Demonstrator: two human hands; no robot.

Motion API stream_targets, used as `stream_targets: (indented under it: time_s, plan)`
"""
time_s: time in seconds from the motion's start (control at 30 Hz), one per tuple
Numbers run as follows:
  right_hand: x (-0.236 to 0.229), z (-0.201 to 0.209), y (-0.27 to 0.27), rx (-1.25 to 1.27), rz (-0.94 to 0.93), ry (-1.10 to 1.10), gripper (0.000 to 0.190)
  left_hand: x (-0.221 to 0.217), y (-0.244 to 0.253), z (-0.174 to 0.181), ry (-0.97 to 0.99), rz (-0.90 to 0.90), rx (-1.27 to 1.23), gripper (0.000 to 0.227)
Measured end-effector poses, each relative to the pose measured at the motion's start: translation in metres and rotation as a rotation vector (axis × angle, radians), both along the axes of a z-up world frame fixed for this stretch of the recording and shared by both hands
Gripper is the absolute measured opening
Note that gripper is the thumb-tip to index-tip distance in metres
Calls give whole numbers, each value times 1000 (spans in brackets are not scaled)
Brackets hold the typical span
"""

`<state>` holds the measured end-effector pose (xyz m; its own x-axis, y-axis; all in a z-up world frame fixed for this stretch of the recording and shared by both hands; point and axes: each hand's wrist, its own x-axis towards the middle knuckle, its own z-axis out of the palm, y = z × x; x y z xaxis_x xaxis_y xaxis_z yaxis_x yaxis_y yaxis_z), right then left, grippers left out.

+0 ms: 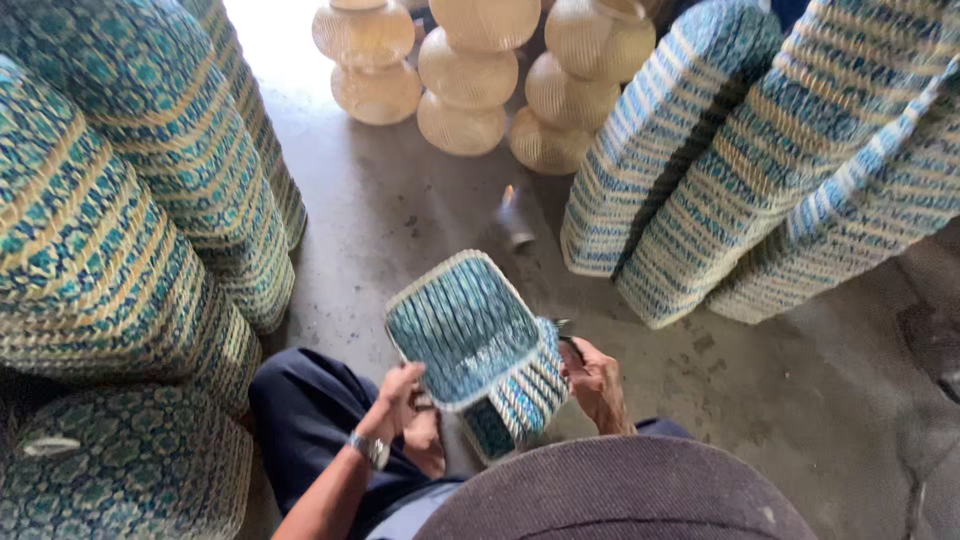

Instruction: The person uses a handheld blowtorch to apply heat to the surface of woven baskets. They rotate each basket to treat different sides and then place it back into a stack. The process is repeated for multiple baskets.

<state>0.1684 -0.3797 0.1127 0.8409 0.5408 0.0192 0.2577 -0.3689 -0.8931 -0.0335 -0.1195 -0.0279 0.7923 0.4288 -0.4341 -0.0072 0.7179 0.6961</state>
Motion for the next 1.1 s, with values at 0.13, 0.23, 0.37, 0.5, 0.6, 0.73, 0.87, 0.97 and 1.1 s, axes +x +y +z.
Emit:
stream_targets:
  time_s: [0.13, 0.23, 0.37, 0.5, 0.6, 0.73, 0.87, 0.97, 1.1]
  plan:
    - [-19, -14, 8, -130, 504, -764, 23, 15, 17, 9, -13, 83, 54, 41]
    - [-42, -25, 31, -166, 305, -309, 28, 14, 10, 25, -225, 152, 253, 46]
    - [-46, -23, 42, -220, 373, -250, 31, 14, 12, 42, -400, 199, 362, 51]
    - [-44, -25, 46, -392, 292, -386, 38, 14, 23, 30, -369, 264, 372, 48]
    - [-41, -22, 42, -319, 212, -304, 32, 17, 25, 13, -298, 325, 408, 41]
    - [-40, -14, 36, -291, 448, -339, 29, 26, 28, -10, -238, 472, 389, 39]
    - [-41, -6, 37, -352, 352, -280, 28, 29, 37, -26, -223, 586, 491, 38]
    - [-46, 0, 38, -310, 314, -321, 27, 31, 40, -33, -187, 672, 560, 50]
    - [-51, 15, 31, -247, 476, -347, 27, 40, 46, -42, -129, 818, 728, 57]
